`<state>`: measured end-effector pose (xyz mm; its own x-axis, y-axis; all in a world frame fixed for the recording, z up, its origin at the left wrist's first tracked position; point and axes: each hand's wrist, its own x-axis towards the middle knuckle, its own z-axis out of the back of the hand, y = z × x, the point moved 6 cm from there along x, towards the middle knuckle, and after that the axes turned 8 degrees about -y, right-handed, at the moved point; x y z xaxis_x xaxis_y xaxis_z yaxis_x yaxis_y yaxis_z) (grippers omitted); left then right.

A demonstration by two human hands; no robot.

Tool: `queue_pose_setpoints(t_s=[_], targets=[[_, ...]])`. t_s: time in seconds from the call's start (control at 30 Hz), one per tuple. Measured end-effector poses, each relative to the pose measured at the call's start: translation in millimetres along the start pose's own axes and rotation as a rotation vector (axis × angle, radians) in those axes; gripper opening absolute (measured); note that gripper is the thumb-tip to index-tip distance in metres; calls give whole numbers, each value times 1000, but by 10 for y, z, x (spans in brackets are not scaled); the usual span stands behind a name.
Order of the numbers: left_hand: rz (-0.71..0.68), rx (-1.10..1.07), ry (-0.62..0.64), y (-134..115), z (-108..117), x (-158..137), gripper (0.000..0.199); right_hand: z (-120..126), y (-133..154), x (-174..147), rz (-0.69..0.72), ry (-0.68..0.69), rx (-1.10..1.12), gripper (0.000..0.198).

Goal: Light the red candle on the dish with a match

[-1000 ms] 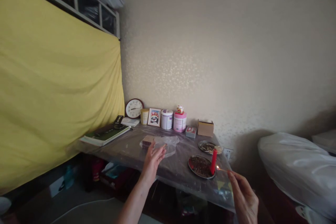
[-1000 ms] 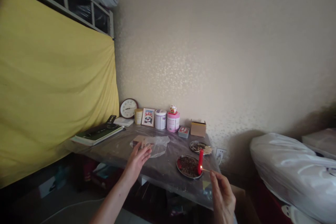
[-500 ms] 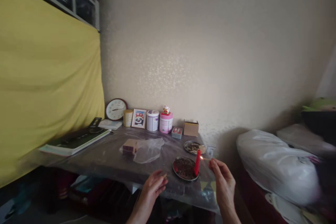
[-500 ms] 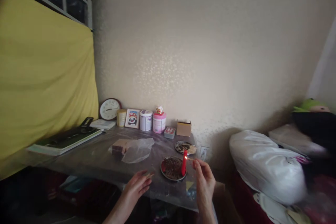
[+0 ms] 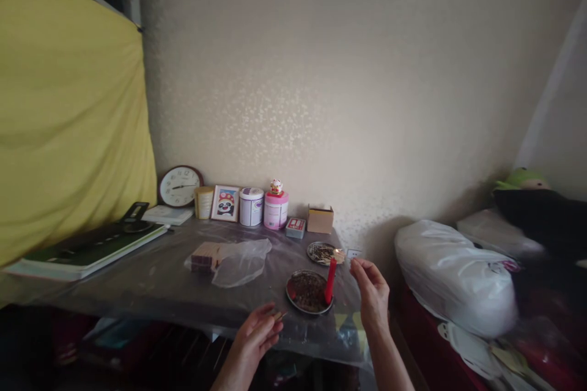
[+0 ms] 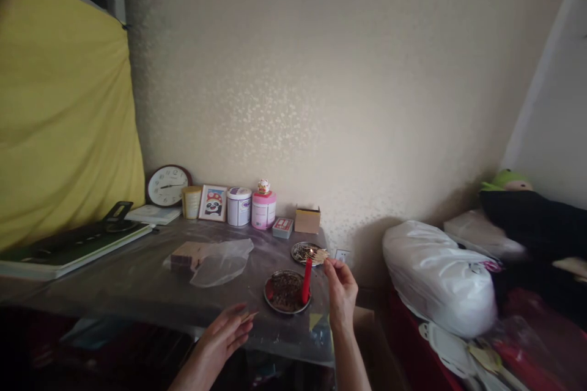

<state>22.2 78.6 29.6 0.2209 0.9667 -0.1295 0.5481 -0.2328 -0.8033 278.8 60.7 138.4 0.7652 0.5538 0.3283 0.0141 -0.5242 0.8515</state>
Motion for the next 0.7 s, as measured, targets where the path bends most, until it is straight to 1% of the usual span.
queue_pose_setpoints(t_s=[0.23, 0.47, 0.7], targets=[[23, 29, 6, 32, -37, -7, 55, 62, -124, 0, -25, -30, -35, 30], [41, 28, 22, 39, -75, -28, 51, 63, -217, 21, -24, -52, -42, 32], [40, 37, -4, 30, -76, -48, 50, 70, -229, 22, -6, -56, -71, 31]])
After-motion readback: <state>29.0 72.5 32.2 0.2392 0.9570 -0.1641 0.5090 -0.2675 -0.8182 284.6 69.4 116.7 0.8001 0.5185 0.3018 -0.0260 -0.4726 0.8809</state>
